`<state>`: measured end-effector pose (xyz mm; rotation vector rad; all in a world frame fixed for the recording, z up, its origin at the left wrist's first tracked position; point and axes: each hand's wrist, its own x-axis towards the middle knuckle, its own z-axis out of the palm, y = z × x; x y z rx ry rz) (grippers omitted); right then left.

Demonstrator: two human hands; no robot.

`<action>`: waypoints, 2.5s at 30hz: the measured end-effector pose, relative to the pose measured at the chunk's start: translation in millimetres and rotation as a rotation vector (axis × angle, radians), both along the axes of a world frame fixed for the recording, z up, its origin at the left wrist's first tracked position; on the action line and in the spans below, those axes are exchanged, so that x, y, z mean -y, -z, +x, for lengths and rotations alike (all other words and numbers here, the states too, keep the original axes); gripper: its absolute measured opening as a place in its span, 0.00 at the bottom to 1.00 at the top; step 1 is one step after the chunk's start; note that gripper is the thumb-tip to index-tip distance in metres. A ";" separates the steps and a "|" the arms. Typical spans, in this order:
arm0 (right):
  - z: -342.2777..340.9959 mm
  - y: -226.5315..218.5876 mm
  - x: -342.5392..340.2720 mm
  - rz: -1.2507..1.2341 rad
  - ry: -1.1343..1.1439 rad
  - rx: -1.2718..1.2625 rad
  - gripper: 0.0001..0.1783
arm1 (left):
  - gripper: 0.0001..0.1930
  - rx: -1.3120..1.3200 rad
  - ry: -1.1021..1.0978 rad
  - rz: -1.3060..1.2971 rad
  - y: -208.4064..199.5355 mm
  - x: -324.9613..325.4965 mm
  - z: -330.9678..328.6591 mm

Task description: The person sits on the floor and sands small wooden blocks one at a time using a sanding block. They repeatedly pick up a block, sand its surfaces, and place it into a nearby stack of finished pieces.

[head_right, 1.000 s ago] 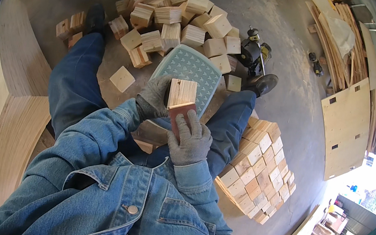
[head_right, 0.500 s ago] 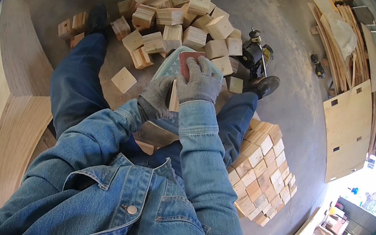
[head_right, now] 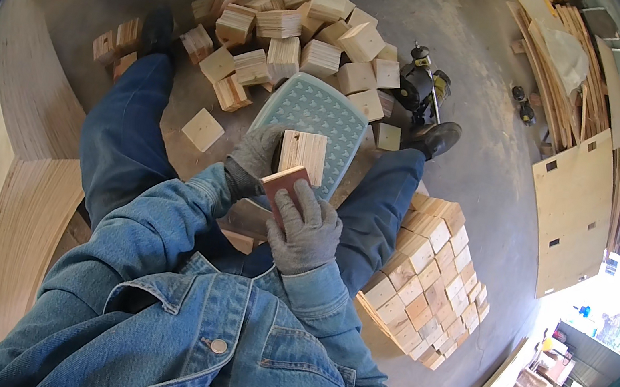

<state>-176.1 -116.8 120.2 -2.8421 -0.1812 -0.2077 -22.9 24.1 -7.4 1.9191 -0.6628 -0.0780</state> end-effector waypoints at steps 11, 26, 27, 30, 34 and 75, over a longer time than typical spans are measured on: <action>149.1 16.3 14.9 -0.074 0.153 0.046 0.30 | 0.52 0.021 0.009 0.012 3.5 4.0 0.9; 8.4 8.0 15.2 0.002 0.040 0.020 0.37 | 0.49 0.021 0.063 0.050 8.6 3.3 3.8; 2.3 9.4 15.6 0.005 0.037 0.028 0.37 | 0.50 -0.003 0.064 0.049 9.2 2.5 2.8; -1.3 11.5 16.0 0.010 0.030 0.072 0.36 | 0.52 -0.050 0.067 0.076 8.3 0.1 0.4; 37.9 5.9 18.5 -0.024 0.035 0.071 0.33 | 0.55 -0.038 0.048 0.119 12.3 -0.7 1.0; 165.2 3.6 28.2 -0.145 0.441 -0.145 0.31 | 0.50 -0.101 -0.021 0.038 -9.3 2.6 3.2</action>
